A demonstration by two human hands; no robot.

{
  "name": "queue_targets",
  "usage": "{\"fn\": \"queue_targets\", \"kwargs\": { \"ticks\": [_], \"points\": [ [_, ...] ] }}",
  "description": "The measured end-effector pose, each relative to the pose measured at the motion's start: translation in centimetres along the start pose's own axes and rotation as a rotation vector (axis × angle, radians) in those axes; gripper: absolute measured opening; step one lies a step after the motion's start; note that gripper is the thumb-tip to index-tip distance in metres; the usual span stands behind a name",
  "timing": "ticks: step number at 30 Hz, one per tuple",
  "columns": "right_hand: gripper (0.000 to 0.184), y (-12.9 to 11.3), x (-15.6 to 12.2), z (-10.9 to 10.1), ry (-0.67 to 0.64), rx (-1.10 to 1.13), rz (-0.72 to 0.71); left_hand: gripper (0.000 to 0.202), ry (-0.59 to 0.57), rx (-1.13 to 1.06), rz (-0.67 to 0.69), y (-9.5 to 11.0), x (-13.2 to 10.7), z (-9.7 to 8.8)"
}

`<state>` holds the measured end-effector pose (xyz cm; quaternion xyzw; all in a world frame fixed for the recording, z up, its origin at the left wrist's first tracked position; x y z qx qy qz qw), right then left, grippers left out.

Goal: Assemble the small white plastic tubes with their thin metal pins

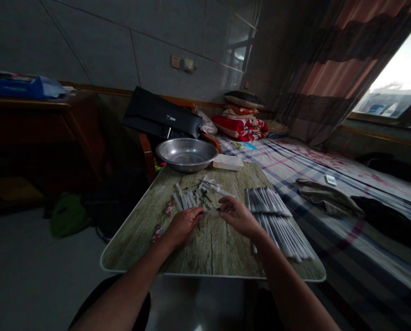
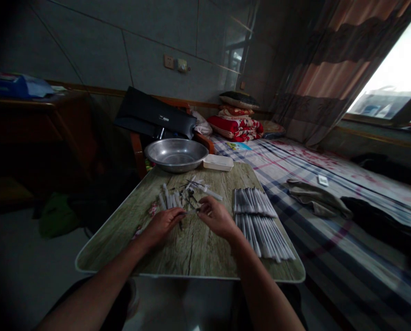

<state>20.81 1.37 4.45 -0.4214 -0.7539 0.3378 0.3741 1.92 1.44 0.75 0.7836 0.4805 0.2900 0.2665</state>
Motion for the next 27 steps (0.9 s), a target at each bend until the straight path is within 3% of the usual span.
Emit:
{"fn": "queue_targets", "kwargs": {
  "ticks": [5,9,13,17,20,22,25,27],
  "points": [
    [0.008,-0.1,0.1,0.5,0.034,-0.117,0.011,0.033,0.0,-0.048,0.025,0.0,-0.4,0.0],
    [0.037,-0.3,0.0,0.7,0.053,-0.23,0.069,0.032,0.001,-0.059,0.045,-0.1,-0.4,0.2],
    [0.011,-0.7,0.0,0.7,0.048,-0.155,0.001,0.031,0.004,-0.058,0.012,-0.3,-0.3,0.1],
    [0.006,-0.6,0.0,0.7,0.041,-0.2,-0.02,0.031,-0.004,-0.059,0.018,0.0,-0.3,-0.2],
    [0.03,-0.3,0.1,1.0,0.018,-0.261,0.041,0.031,-0.013,-0.043,0.03,0.2,-0.4,-0.2],
    [0.035,-0.1,0.1,1.1,0.006,-0.234,0.069,0.031,-0.012,-0.036,0.025,0.1,-0.3,-0.1],
    [0.011,-0.1,0.1,1.2,0.003,-0.145,0.029,0.032,-0.001,-0.037,0.009,0.0,-0.3,-0.2],
    [0.008,-0.2,0.1,1.1,0.01,-0.129,-0.017,0.032,0.002,-0.037,0.008,0.0,-0.3,-0.2]
  ]
}}
Point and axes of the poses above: each hand's wrist, its own x-axis towards the middle knuckle, its own z-axis out of the palm, y = z × x, the point moved 4 cm from there along x, towards the middle knuckle, and after that the axes turned 3 degrees about -z, right-handed, at the moved point
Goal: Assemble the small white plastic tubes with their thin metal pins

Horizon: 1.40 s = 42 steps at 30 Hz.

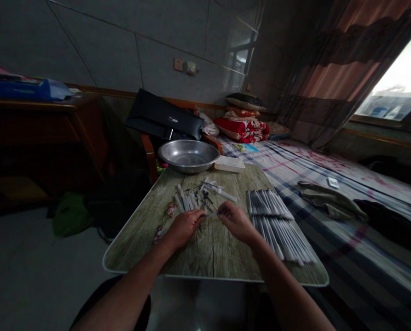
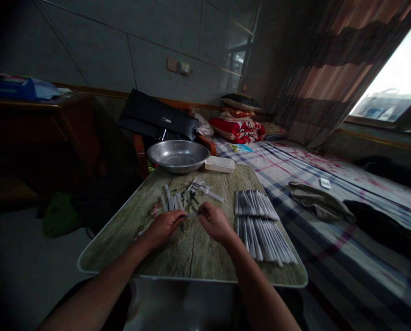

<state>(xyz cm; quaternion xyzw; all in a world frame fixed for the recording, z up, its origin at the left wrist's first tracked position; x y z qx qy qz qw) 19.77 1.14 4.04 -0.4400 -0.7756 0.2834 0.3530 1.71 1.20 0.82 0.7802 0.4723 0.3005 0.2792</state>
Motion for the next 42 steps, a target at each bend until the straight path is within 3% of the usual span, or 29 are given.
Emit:
{"fn": "queue_targets", "kwargs": {
  "ticks": [3,8,15,27,31,36,39,42],
  "points": [
    [0.005,0.1,-0.1,0.1,-0.005,-0.042,0.003,0.032,0.005,-0.004,0.015,0.0,0.0,0.0],
    [0.029,0.4,-0.2,0.2,-0.025,-0.076,0.072,0.03,0.019,-0.006,0.03,-0.1,0.0,0.1],
    [0.006,0.1,-0.2,0.0,-0.008,-0.081,0.007,0.032,0.02,0.025,0.029,-0.4,0.0,0.0],
    [0.025,0.3,-0.6,0.6,-0.078,-0.123,0.182,0.026,0.073,0.219,0.182,0.1,-0.3,0.0],
    [0.012,-0.1,-1.2,0.5,-0.096,-0.114,0.129,0.025,0.063,0.278,0.253,0.5,-0.3,0.1],
    [0.013,-1.2,-2.2,0.7,-0.15,-0.233,0.002,0.024,-0.015,0.299,0.324,1.7,-0.2,1.1],
    [0.011,-1.0,-3.0,0.6,-0.231,-0.307,0.03,0.021,0.036,0.317,0.358,2.0,-0.3,1.3],
    [0.009,-0.4,-3.8,-0.2,-0.336,-0.284,0.134,0.025,0.171,0.324,0.329,1.3,-0.2,0.5]
  ]
}}
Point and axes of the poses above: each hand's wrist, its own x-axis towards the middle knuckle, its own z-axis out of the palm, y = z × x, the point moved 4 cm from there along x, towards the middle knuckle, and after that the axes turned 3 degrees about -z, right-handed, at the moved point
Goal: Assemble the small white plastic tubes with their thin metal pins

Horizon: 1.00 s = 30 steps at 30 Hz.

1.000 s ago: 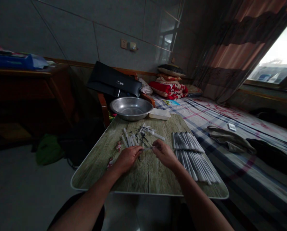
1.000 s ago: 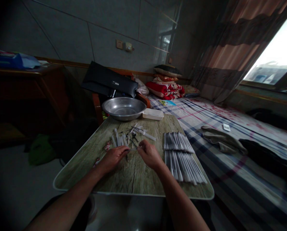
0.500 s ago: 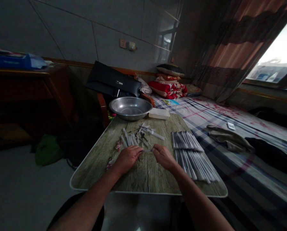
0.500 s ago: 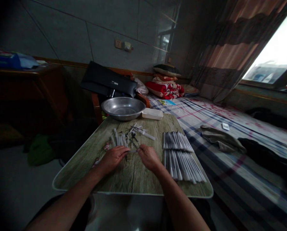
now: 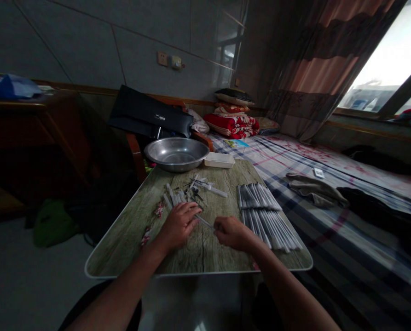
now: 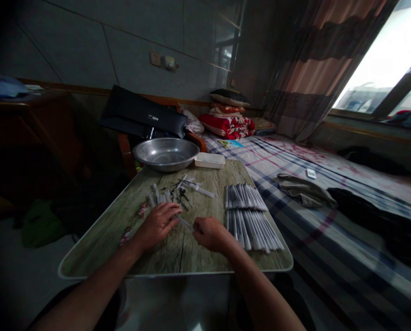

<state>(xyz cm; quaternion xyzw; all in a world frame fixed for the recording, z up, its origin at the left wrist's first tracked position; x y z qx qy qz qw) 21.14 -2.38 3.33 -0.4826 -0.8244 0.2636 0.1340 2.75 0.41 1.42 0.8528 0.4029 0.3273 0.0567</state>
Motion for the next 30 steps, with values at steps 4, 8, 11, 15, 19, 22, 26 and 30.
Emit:
{"fn": "queue_targets", "kwargs": {
  "ticks": [4,8,11,15,19,22,26,30],
  "points": [
    [0.015,1.5,-2.1,-2.1,-0.073,0.063,0.123,0.026,0.145,0.018,-0.138,-2.1,-0.2,-1.3],
    [0.006,4.6,-5.0,-5.6,0.024,-0.127,0.201,0.027,0.206,-0.022,-0.223,-3.8,-0.5,-2.1],
    [0.011,7.5,-7.4,-7.7,0.093,-0.247,0.28,0.028,0.213,-0.046,-0.254,-4.7,-0.7,-1.9],
    [0.016,10.2,-9.5,-8.9,0.075,-0.285,0.444,0.028,0.185,-0.049,-0.289,-5.4,-0.8,-1.3],
    [0.016,11.0,-10.2,-8.3,-0.034,-0.137,0.579,0.028,0.168,-0.049,-0.301,-5.6,-0.7,-0.9],
    [0.019,11.0,-10.3,-7.8,-0.071,-0.078,0.611,0.028,0.157,-0.057,-0.301,-5.7,-0.6,-0.9],
    [0.021,11.6,-10.3,-7.2,-0.089,-0.075,0.588,0.029,0.147,-0.073,-0.295,-5.8,-0.5,-0.8],
    [0.023,12.2,-10.3,-6.9,-0.076,-0.072,0.546,0.028,0.15,-0.086,-0.306,-5.8,-0.5,-0.9]
  ]
}}
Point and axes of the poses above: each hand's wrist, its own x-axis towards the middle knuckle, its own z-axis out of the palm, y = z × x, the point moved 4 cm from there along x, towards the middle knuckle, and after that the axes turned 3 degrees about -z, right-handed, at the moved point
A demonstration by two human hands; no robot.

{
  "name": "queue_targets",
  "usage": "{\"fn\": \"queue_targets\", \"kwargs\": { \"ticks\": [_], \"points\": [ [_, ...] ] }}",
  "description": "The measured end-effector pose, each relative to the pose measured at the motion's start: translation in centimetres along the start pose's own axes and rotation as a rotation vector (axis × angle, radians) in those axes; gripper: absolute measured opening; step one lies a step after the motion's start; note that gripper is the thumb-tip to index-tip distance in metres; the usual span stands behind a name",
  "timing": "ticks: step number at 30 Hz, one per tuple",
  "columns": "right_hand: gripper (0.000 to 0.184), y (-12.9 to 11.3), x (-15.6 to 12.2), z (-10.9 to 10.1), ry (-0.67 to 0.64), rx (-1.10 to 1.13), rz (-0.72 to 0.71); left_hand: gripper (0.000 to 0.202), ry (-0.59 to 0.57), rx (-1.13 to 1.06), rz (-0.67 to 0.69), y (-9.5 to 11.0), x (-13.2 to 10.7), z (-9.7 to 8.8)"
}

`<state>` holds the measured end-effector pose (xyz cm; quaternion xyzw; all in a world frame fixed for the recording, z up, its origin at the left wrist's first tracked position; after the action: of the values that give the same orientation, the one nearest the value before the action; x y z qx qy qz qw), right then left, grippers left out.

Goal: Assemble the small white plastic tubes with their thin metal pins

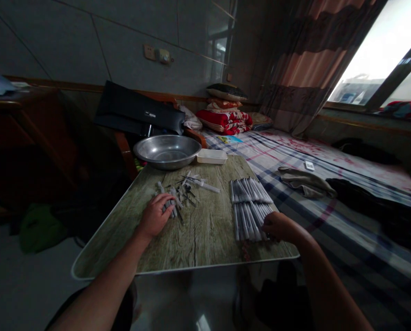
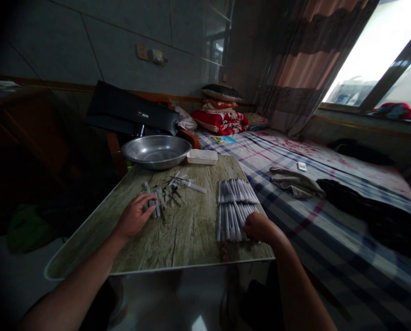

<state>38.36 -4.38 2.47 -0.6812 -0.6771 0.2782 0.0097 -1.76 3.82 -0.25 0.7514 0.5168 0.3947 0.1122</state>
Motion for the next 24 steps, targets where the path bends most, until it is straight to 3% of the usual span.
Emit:
{"fn": "queue_targets", "kwargs": {
  "ticks": [5,8,11,14,16,20,24],
  "points": [
    [0.024,-0.5,0.0,-0.1,0.01,0.067,-0.071,0.026,-0.001,-0.024,-0.014,-0.1,0.0,-0.1],
    [0.02,-2.1,0.0,-0.1,0.059,0.133,-0.105,0.024,0.018,-0.103,-0.037,0.6,0.0,-0.3],
    [0.017,-5.8,0.5,0.9,0.109,0.181,-0.213,0.024,-0.061,-0.337,-0.181,2.3,-0.4,0.1],
    [0.014,-10.7,1.4,2.9,0.175,0.158,-0.353,0.033,-0.289,-0.749,-0.396,5.1,-1.7,1.6],
    [0.013,-14.0,2.1,4.7,0.217,0.111,-0.443,0.041,-0.369,-1.01,-0.489,6.9,-2.6,2.6],
    [0.012,-18.4,3.3,7.5,0.23,0.06,-0.484,0.034,-0.273,-1.218,-0.64,7.6,-3.6,3.9],
    [0.014,-21.0,4.1,8.0,0.163,0.068,-0.621,0.032,-0.105,-1.302,-0.691,5.6,-3.3,3.6]
  ]
}}
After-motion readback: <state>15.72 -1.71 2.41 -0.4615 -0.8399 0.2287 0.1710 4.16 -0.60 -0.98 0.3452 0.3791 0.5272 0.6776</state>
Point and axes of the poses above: each hand's wrist, its own x-axis towards the middle knuckle, its own z-axis out of the palm, y = z × x, the point moved 4 cm from there along x, towards the middle knuckle, and after that the axes turned 3 degrees about -z, right-handed, at the moved point
